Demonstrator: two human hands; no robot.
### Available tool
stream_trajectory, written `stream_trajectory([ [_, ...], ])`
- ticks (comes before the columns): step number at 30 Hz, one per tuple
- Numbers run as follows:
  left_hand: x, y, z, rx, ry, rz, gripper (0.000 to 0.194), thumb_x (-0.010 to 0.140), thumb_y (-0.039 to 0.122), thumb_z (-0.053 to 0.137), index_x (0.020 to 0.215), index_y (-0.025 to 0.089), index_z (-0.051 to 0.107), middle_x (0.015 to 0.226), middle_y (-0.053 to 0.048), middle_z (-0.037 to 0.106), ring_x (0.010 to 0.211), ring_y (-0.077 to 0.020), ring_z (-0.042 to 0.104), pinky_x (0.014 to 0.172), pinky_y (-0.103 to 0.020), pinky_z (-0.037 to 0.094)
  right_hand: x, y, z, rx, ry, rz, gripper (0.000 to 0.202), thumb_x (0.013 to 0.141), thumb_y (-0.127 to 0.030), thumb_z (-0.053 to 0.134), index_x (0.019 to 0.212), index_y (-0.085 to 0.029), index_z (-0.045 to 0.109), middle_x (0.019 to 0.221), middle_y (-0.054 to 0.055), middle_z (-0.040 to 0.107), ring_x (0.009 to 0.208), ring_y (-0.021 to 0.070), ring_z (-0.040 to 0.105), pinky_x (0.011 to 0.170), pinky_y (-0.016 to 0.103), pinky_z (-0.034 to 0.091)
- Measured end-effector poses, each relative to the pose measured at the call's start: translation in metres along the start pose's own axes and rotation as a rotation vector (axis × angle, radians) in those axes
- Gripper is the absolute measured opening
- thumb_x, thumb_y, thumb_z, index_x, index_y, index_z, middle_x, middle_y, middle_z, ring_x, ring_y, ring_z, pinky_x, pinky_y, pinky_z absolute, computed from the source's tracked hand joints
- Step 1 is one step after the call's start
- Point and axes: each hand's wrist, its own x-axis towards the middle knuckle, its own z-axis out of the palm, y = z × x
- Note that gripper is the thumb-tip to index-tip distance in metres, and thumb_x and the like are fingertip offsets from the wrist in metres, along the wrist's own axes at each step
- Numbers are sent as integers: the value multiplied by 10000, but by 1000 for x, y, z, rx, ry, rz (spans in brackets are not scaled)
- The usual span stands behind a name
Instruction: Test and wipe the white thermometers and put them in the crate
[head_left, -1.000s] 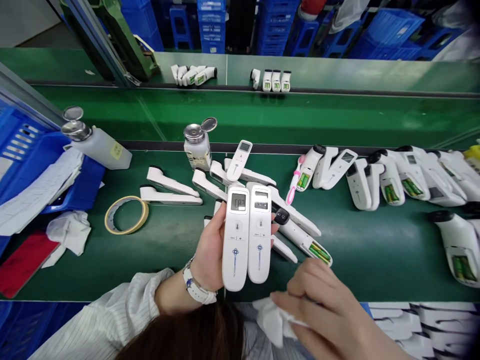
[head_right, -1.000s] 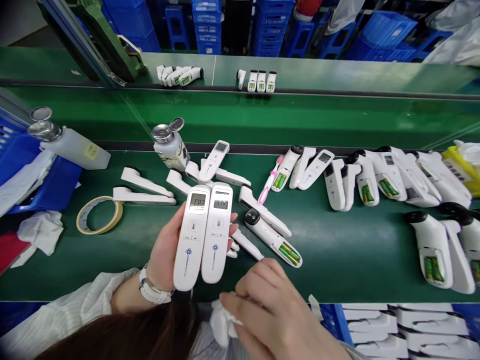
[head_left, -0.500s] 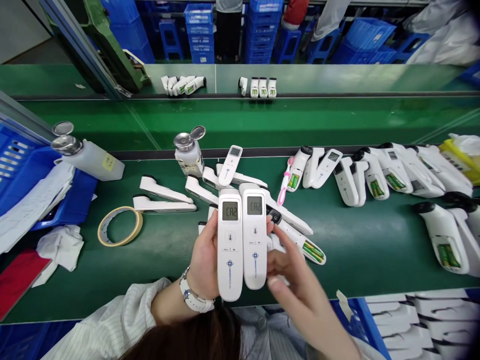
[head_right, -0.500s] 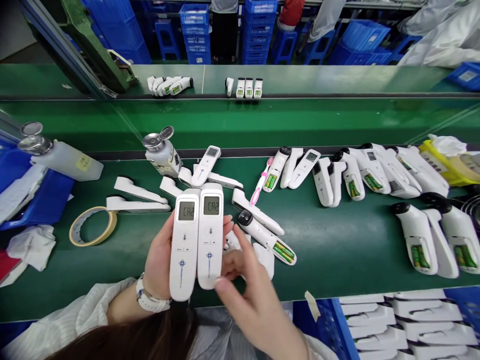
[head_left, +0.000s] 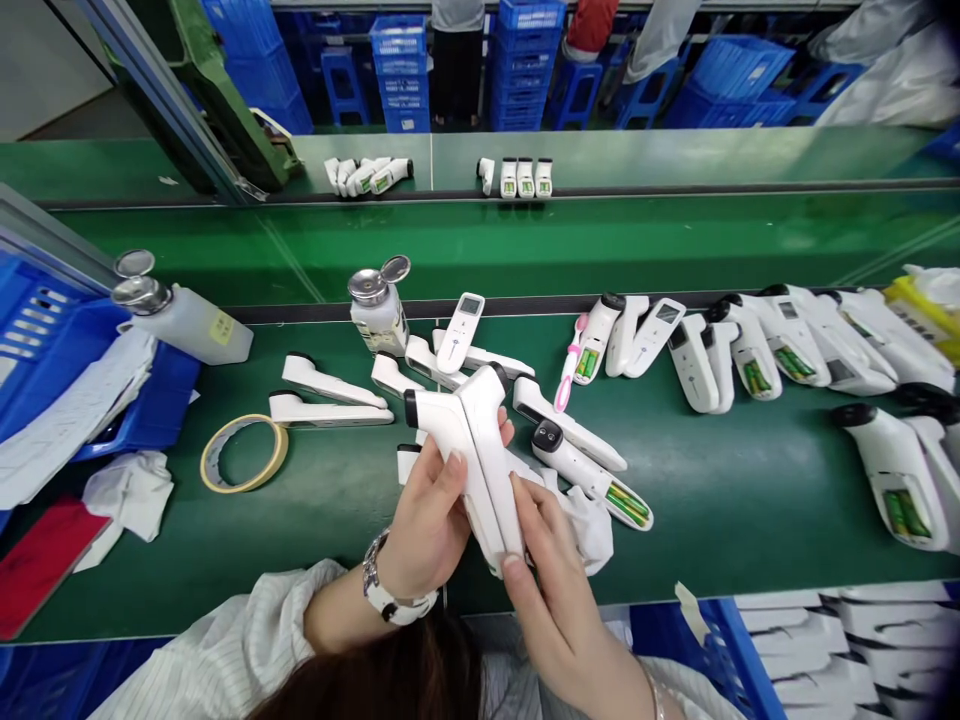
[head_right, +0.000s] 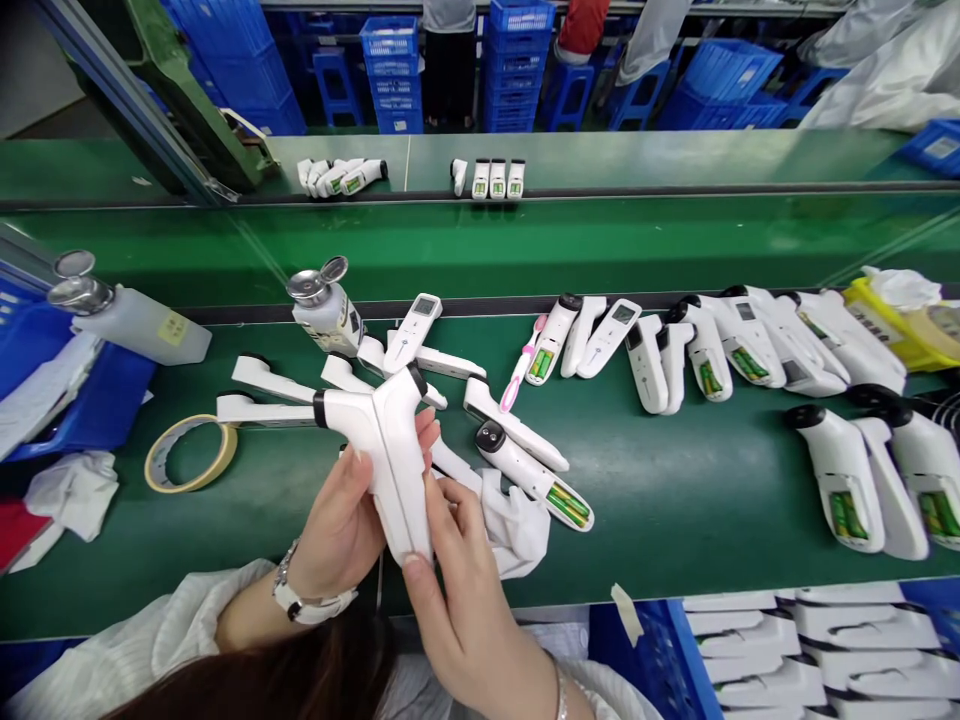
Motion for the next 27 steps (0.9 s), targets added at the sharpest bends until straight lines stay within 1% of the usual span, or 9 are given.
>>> stream_trajectory([
  [2, 2, -1, -1, 35, -3, 0, 431, 816, 396, 574, 1170, 150, 575, 1308, -101, 537, 1256, -243, 425, 971, -272, 417, -4, 2, 2, -4, -19, -24, 563, 943, -211, 342, 1450, -273, 106, 1428, 64, 281, 1323, 219, 289, 1063, 378, 354],
  [6, 4, 0, -2, 22, 14, -38, 431, 799, 418, 590, 1142, 159, 598, 1296, -89, 550, 1164, -222, 517, 918, -250, 444, -9, 5, 5, 22, -51, -42, 606, 937, -183, 378, 1447, -308, 76, 1469, 19, 289, 1361, 203, 236, 1058, 351, 367],
  [9, 2, 1, -5, -44, -14, -185, 480, 782, 475, 585, 1138, 153, 605, 1139, -93, 640, 894, -184, 629, 732, -245, 503, -8, 2, 4, 50, -58, -48, 614, 927, -200, 415, 1447, -292, 100, 1418, 34, 381, 1344, 213, 281, 1029, 338, 402],
  [12, 1, 0, -9, -111, -99, -315, 552, 758, 520, 586, 1152, 134, 594, 877, -61, 662, 648, -142, 595, 565, -248, 493, -5, 1, -4, 19, -59, -81, 595, 917, -206, 441, 1438, -285, 163, 1305, 56, 481, 1260, 214, 402, 956, 308, 459],
  [15, 3, -1, -11, -92, -112, -279, 478, 810, 484, 535, 1090, 107, 620, 787, -54, 621, 667, -126, 565, 643, -240, 487, -6, 12, -19, -84, 21, -117, 455, 904, -187, 463, 1342, -273, 373, 1138, 69, 551, 1048, 203, 551, 839, 298, 506],
  [18, 3, -2, -9, -38, -123, -224, 428, 856, 459, 470, 1049, 112, 630, 863, -79, 615, 724, -119, 545, 703, -229, 462, -14, 36, -32, -331, 152, -47, 365, 867, -232, 549, 1226, -203, 497, 996, 101, 549, 864, 225, 580, 662, 319, 524],
  [21, 1, -1, -6, -9, -159, -198, 353, 858, 405, 490, 1034, 132, 626, 952, -84, 600, 741, -121, 536, 691, -239, 458, -24, 59, -36, -548, 114, 9, 420, 830, -274, 603, 1220, -144, 518, 979, 140, 524, 866, 284, 566, 597, 362, 515],
  [24, -2, -1, -6, 41, -173, -172, 263, 809, 278, 584, 1041, 157, 612, 1013, -82, 598, 789, -138, 548, 706, -254, 460, -28, 68, -39, -512, 67, 0, 358, 871, -173, 522, 1228, -155, 515, 972, 127, 558, 855, 251, 587, 632, 341, 519],
  [27, -3, -2, -8, 93, -192, -161, 301, 754, 194, 637, 1053, 175, 606, 1064, -79, 598, 813, -144, 554, 718, -262, 462, -24, 63, -49, -418, 132, -5, 279, 874, -120, 503, 1133, -193, 574, 963, 90, 582, 861, 205, 597, 646, 281, 507],
])
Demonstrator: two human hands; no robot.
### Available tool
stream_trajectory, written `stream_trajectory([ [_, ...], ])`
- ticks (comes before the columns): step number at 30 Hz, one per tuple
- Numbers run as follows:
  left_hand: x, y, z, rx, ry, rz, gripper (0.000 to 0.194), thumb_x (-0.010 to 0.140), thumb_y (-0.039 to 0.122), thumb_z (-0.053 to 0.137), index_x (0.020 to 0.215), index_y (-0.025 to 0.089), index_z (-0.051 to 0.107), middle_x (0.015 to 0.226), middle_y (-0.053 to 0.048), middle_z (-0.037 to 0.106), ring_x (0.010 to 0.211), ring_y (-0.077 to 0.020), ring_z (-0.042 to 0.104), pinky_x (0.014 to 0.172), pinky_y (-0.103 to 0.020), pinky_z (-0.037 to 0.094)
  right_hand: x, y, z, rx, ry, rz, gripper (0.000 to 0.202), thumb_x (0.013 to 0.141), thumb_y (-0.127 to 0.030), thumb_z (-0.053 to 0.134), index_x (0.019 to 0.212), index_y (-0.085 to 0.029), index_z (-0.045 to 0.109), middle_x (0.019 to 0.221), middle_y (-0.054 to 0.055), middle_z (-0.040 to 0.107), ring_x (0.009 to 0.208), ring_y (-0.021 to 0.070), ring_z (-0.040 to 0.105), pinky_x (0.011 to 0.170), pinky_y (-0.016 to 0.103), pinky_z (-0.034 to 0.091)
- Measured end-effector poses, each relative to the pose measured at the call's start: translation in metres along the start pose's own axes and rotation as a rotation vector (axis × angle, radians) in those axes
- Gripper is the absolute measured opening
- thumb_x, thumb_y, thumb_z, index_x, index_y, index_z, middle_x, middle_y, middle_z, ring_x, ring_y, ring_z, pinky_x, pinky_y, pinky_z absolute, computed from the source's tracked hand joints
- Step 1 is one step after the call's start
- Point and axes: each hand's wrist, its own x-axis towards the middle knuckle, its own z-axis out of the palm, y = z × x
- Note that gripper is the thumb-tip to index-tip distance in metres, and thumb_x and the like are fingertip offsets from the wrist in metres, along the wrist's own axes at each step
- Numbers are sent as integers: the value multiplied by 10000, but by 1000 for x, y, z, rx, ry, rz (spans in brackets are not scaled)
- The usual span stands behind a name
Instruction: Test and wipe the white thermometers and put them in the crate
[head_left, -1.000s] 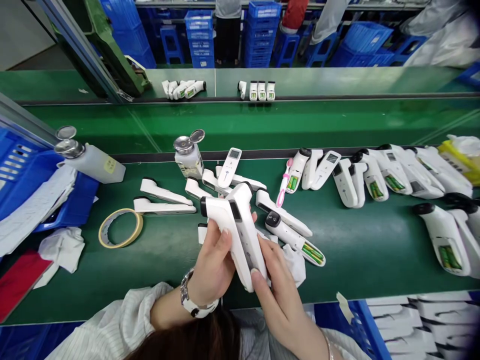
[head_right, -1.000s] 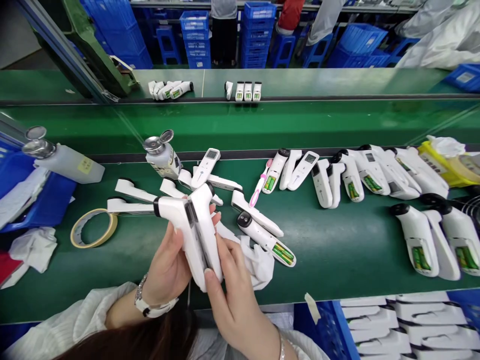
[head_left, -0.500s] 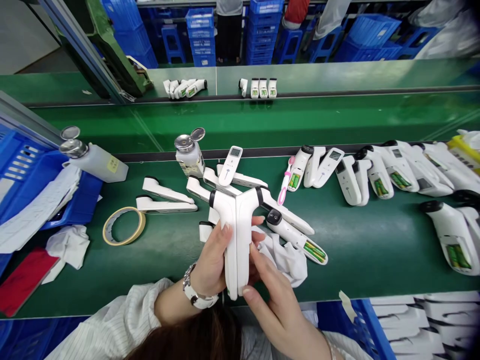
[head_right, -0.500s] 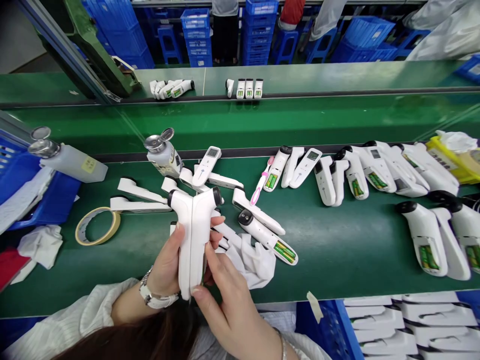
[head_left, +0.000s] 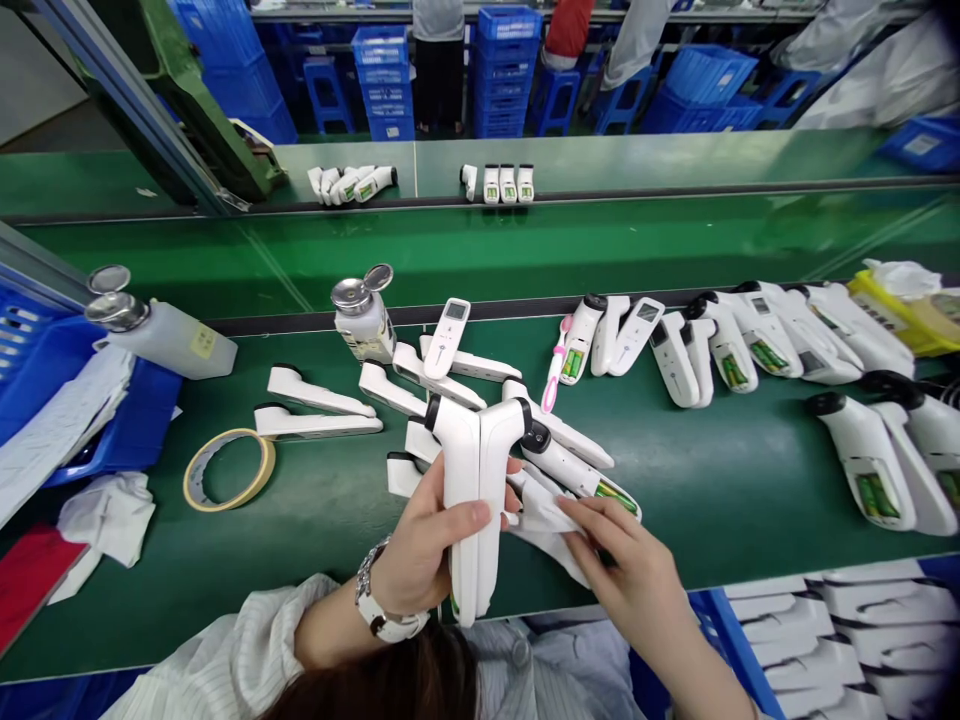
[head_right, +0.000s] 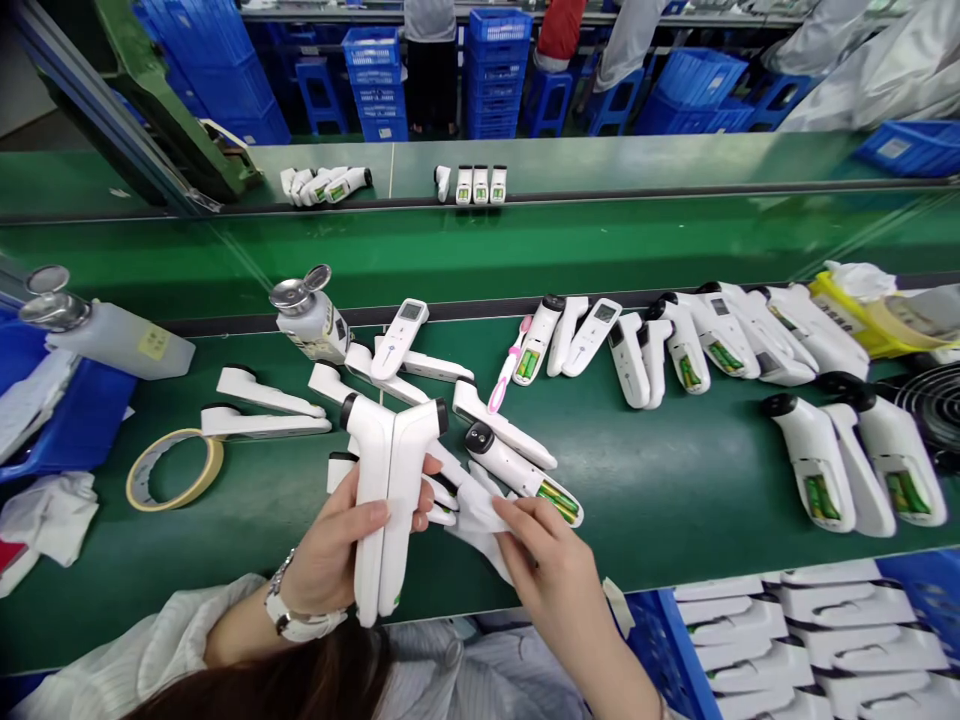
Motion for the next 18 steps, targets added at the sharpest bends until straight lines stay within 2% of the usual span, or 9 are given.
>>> stream_trajectory([
  [3, 0, -2, -1, 27, -9, 3, 309, 732, 174, 653, 1038, 174, 614, 1031, -76, 618, 815, -146, 563, 722, -261, 466, 9, -11, -17, 167, 154, 75, 255, 857, -89, 525, 1042, -237, 620, 938, 48, 577, 791, 158, 587, 613, 245, 477],
  [6, 1, -4, 0, 29, -12, -4, 350, 713, 166, 674, 1056, 194, 607, 987, -58, 640, 813, -153, 583, 722, -261, 475, 21, -35, -27, 366, 334, 101, 302, 841, -55, 533, 1029, -270, 631, 975, 39, 547, 754, 140, 559, 507, 218, 433],
  [8, 0, -6, 2, 22, -4, 6, 370, 697, 154, 693, 1051, 215, 604, 915, -28, 654, 765, -130, 587, 703, -236, 473, 32, -54, -27, 450, 372, 12, 346, 824, -32, 539, 1060, -273, 618, 1029, 52, 526, 825, 159, 558, 545, 232, 461],
  [11, -3, -10, 3, 27, 24, 22, 404, 662, 144, 730, 1037, 230, 607, 866, 0, 655, 757, -104, 577, 705, -197, 457, 51, -73, -18, 356, 281, -244, 385, 794, -25, 569, 1118, -232, 587, 1030, 73, 520, 900, 192, 548, 688, 305, 493],
  [13, -4, -11, 3, 42, 39, -7, 426, 655, 152, 738, 1050, 237, 602, 870, 1, 654, 769, -106, 577, 705, -195, 453, 64, -74, -12, 190, 309, -355, 361, 788, -29, 577, 1097, -216, 598, 995, 71, 531, 876, 190, 541, 696, 317, 485],
  [14, -4, -11, 2, 56, 34, -31, 419, 660, 159, 733, 1051, 231, 602, 866, -6, 654, 765, -111, 577, 697, -201, 453, 70, -70, -11, 116, 365, -353, 329, 795, -36, 573, 1070, -212, 613, 978, 69, 538, 850, 181, 542, 674, 307, 482],
  [16, -4, -9, 2, 82, 4, -66, 381, 670, 176, 719, 1035, 204, 614, 896, -33, 654, 750, -121, 573, 678, -216, 455, 79, -54, -15, -9, 465, -217, 257, 827, -70, 547, 1025, -206, 638, 960, 68, 557, 817, 171, 555, 655, 298, 482],
  [18, -3, -7, 2, 90, -45, -70, 372, 672, 194, 709, 1033, 184, 622, 1003, -71, 638, 761, -134, 570, 668, -234, 457, 83, -34, -25, -102, 466, -47, 209, 847, -132, 538, 1012, -184, 654, 945, 85, 583, 821, 198, 571, 671, 329, 488],
])
